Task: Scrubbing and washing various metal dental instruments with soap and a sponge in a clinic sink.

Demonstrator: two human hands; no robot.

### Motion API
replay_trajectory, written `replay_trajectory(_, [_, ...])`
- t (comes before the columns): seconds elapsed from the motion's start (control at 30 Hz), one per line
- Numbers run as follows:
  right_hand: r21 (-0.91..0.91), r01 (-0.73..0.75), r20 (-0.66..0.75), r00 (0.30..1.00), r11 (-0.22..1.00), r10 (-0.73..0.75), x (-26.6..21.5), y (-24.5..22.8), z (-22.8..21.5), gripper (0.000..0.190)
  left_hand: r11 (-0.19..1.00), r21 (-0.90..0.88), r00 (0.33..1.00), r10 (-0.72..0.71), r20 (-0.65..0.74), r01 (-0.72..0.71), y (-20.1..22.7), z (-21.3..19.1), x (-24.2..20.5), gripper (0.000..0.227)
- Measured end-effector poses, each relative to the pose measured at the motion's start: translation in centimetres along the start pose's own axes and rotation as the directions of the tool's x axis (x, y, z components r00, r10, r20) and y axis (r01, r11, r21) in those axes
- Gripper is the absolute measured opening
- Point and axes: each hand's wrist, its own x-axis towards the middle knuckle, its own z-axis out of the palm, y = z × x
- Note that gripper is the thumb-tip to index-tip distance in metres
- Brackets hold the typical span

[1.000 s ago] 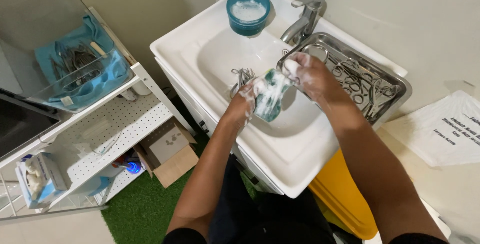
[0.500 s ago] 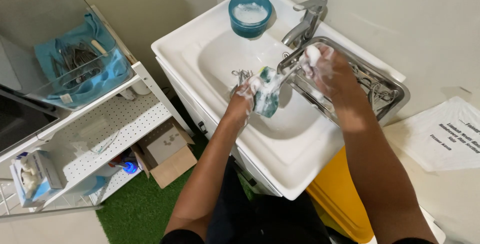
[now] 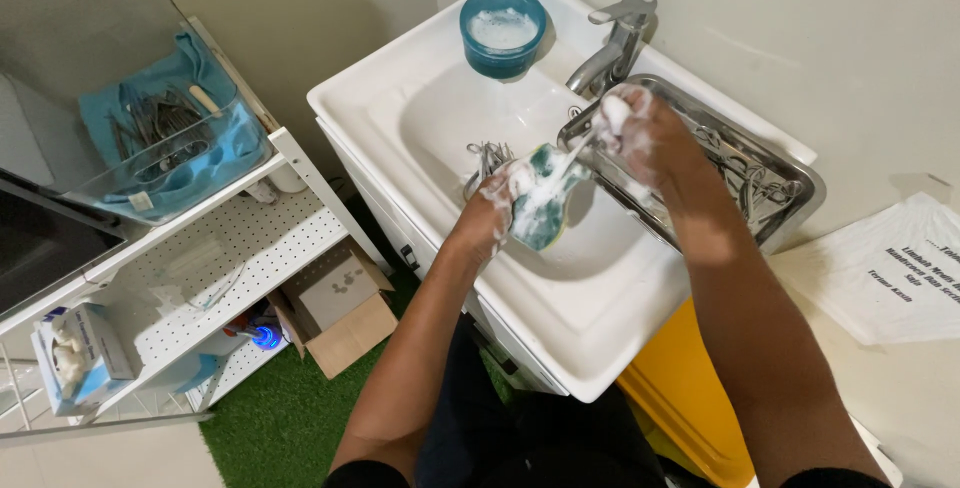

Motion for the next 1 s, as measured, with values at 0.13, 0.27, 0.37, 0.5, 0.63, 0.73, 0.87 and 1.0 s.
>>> replay_trajectory(0.13, [0.07, 0.145, 0.073, 0.986, 0.987, -0.15, 5.0, 3.2, -5.6, 0.032, 0.997, -0.055, 0.999, -0.042, 0.035, 0.044, 2.3, 1.4, -1.5, 0.038])
replay_trajectory(0.27, [0.205, 0.234, 0.18, 0.945, 0.95, -0.271, 4.7, 4.3, -7.0, 0.037, 0.999, -0.016, 0.997, -0.045, -0.06, 0.044, 1.1, 0.7, -0.5, 0.037])
replay_trajectory(0.37, [0.089, 0.165, 0.189, 0.965, 0.982, -0.179, 1.7, 3.7, -4.4, 0.033, 0.998, 0.002, 0.996, -0.068, -0.054, 0.069, 2.6, 1.7, -1.5, 0.038])
replay_trajectory(0.5, [-0.051, -0.068, 0.006, 0.998, 0.996, 0.069, -0.2, 0.1, -0.2, 0.035, 0.992, 0.082, 0.995, -0.095, 0.043, 0.091, 4.8, 2.9, -3.3, 0.041])
replay_trajectory(0.63, [0.104, 0.055, -0.01, 0.998, 0.993, -0.054, 4.3, 2.1, -5.3, 0.029, 0.99, -0.043, 0.99, -0.136, -0.043, 0.134, 4.6, 2.6, -2.8, 0.041])
replay_trajectory(0.73, [0.313, 0.23, -0.08, 0.973, 0.922, -0.215, 5.0, 4.3, -8.4, 0.02, 0.991, -0.124, 0.966, -0.084, -0.246, 0.054, 3.6, 1.0, -1.2, 0.038])
replay_trajectory(0.87, [-0.213, 0.414, -0.115, 0.889, 0.885, -0.444, 3.4, 7.3, -2.1, 0.026, 0.862, -0.227, 0.736, 0.218, -0.641, -0.453, -0.8, -4.0, 2.1, 0.024])
replay_trajectory(1.0, [-0.671, 0.482, -0.011, 0.753, 0.563, -0.658, 3.3, 10.9, 3.6, 0.04, 0.805, -0.076, 0.568, 0.344, -0.747, -0.588, -1.8, -5.2, 2.4, 0.017])
